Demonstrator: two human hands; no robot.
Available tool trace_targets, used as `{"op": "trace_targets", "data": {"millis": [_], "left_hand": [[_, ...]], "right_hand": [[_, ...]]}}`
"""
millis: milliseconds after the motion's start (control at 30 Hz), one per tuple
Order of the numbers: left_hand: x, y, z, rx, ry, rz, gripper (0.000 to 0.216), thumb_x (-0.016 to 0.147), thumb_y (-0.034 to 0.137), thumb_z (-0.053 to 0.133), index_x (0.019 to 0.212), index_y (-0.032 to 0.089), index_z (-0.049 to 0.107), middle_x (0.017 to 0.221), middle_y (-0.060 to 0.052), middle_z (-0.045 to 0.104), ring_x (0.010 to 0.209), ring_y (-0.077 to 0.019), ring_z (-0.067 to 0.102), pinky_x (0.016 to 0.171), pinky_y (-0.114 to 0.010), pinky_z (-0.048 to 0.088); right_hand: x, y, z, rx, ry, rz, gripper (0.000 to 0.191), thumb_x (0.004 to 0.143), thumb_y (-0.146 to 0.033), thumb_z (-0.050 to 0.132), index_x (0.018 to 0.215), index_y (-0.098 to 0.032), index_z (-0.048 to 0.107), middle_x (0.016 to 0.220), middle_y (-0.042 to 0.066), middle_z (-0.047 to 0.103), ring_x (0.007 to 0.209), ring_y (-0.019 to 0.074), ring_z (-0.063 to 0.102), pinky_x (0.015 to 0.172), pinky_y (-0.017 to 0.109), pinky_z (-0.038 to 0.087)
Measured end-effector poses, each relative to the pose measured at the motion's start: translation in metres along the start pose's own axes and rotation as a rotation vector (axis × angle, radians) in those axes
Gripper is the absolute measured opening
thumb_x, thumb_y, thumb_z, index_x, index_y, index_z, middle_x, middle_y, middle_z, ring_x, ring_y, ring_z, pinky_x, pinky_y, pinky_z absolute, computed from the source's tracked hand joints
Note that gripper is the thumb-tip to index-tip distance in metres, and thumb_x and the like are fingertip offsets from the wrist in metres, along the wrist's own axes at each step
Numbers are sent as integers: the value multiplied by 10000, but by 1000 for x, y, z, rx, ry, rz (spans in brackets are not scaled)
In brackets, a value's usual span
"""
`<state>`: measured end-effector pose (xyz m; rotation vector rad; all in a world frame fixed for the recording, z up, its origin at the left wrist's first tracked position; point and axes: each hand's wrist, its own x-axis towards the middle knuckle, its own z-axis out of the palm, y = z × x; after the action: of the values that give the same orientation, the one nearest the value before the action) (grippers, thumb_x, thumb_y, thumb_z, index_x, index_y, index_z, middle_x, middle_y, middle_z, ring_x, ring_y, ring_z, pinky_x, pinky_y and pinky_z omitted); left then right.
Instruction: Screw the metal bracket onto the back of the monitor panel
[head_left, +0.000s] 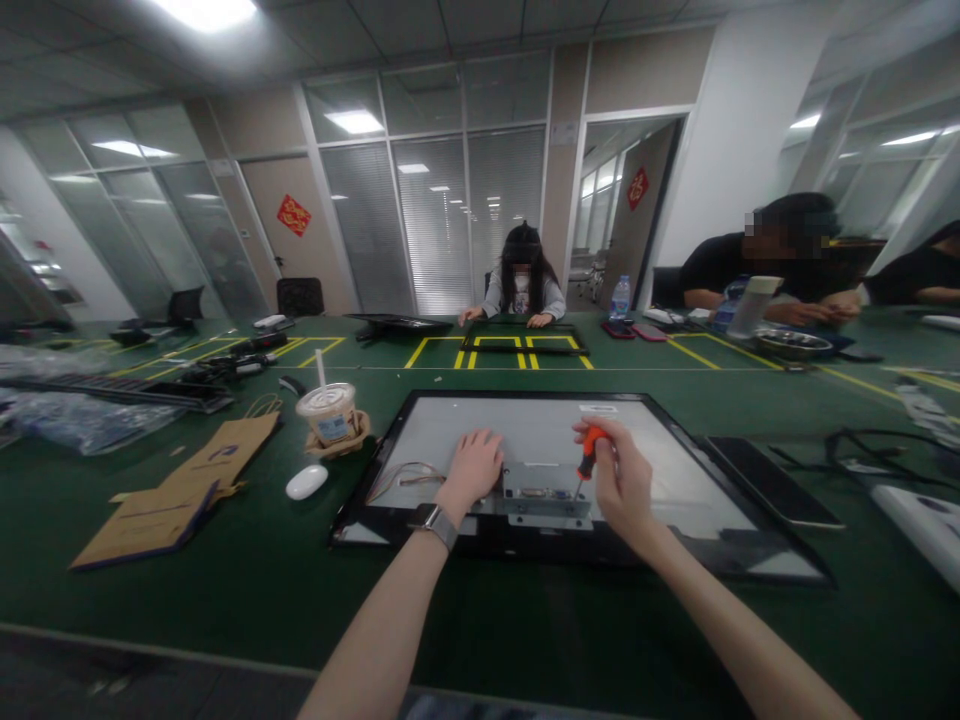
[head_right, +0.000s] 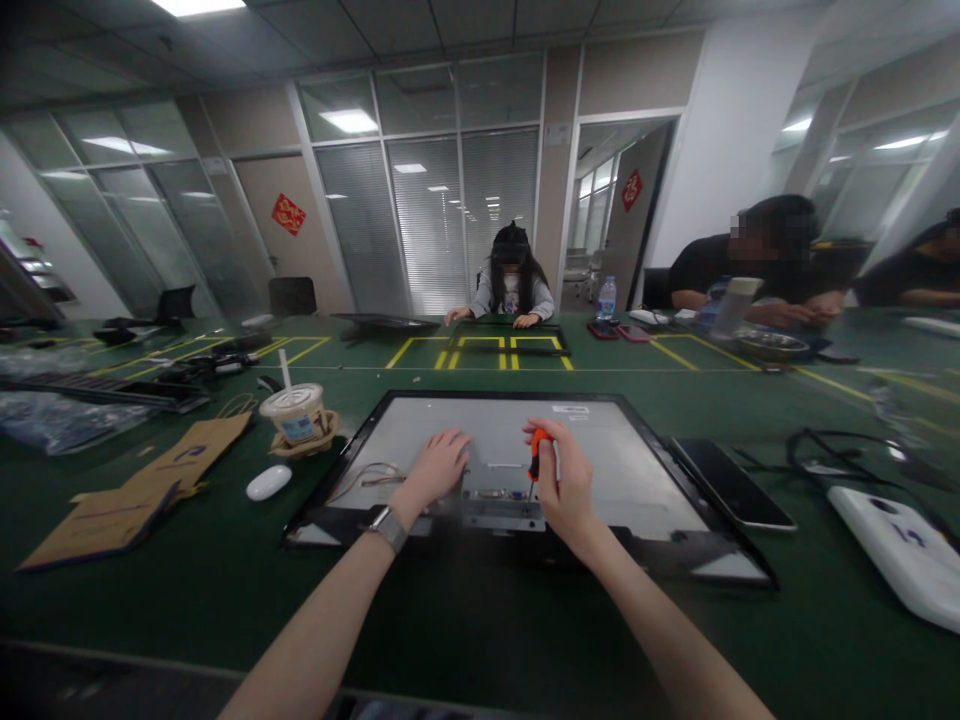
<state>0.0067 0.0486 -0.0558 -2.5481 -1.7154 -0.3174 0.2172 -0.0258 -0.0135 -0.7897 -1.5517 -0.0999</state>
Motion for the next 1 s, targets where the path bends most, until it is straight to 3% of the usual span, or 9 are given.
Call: {"op": "trace_targets", "data": {"millis": [400,1000], "left_hand": [[0,0,-1,-3,-6,-1,414,1021,277,369,1389,188,537,1492,-122,517,1376,-266,467,1148,-447,360],[-1,1,-2,-1,-10,-7,423,1027,277,367,1406,180,529,1499,-118,511,1381,-269,466,1160,-438,352]], "right_hand": [[-1,7,2,54,0,69,283,1049,-274,351,1191,-233,592,955,73,711,810,193,703,712,369,582],[3,3,-1,47,-13,41,240,1031,-249,372,1124,-226,592,857,49,687,741,183,674,664,334,557]]}}
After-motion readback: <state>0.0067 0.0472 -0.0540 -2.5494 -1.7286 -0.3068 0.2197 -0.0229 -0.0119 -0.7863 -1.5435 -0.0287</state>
